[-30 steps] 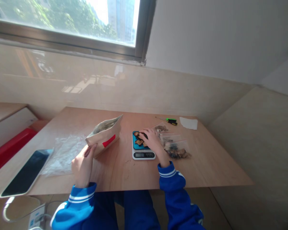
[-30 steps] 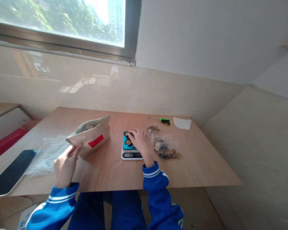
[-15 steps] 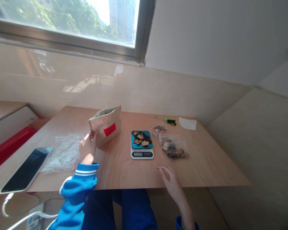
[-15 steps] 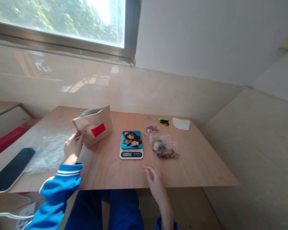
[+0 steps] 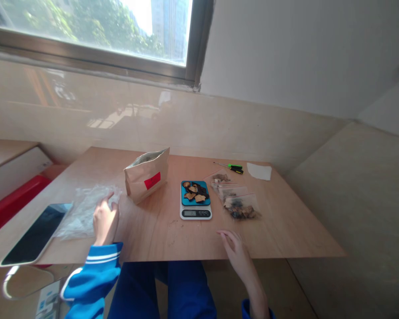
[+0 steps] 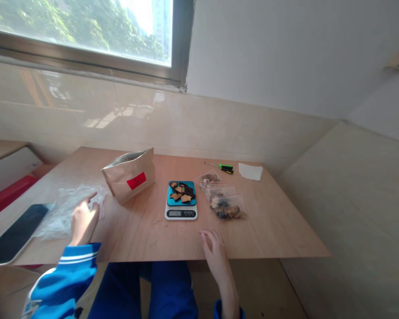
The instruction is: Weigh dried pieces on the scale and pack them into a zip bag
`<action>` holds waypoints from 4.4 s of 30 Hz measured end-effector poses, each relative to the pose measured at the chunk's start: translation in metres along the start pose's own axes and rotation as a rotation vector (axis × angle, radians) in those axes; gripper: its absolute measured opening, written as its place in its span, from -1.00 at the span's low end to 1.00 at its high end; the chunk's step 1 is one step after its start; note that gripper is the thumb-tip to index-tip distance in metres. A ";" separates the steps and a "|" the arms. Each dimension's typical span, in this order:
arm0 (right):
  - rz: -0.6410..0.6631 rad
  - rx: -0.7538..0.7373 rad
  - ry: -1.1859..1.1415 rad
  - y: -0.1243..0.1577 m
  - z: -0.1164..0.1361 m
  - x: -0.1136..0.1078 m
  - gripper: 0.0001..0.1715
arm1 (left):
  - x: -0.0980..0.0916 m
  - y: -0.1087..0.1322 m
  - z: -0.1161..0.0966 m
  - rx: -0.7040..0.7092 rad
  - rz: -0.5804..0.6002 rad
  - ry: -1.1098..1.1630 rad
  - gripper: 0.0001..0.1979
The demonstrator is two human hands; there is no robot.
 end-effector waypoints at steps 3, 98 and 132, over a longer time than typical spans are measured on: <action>0.025 0.008 -0.008 -0.001 0.000 0.002 -0.57 | -0.006 0.006 0.029 0.030 0.062 -0.014 -0.63; 0.412 -0.454 -0.516 -0.075 0.164 0.057 -0.42 | 0.032 0.116 -0.105 0.111 0.043 0.813 -0.83; -0.322 -0.237 -0.247 -0.163 0.014 0.097 -0.59 | 0.025 0.111 -0.093 -0.031 0.021 0.828 -0.52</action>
Point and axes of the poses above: each hand's wrist, its own y-axis away from the middle knuckle, its own x-axis out of the palm, z = x × y, the point moved 3 cm from there along -y, towards the middle knuckle, and after that the axes turned 1 degree about -z, right-handed, at the moved point
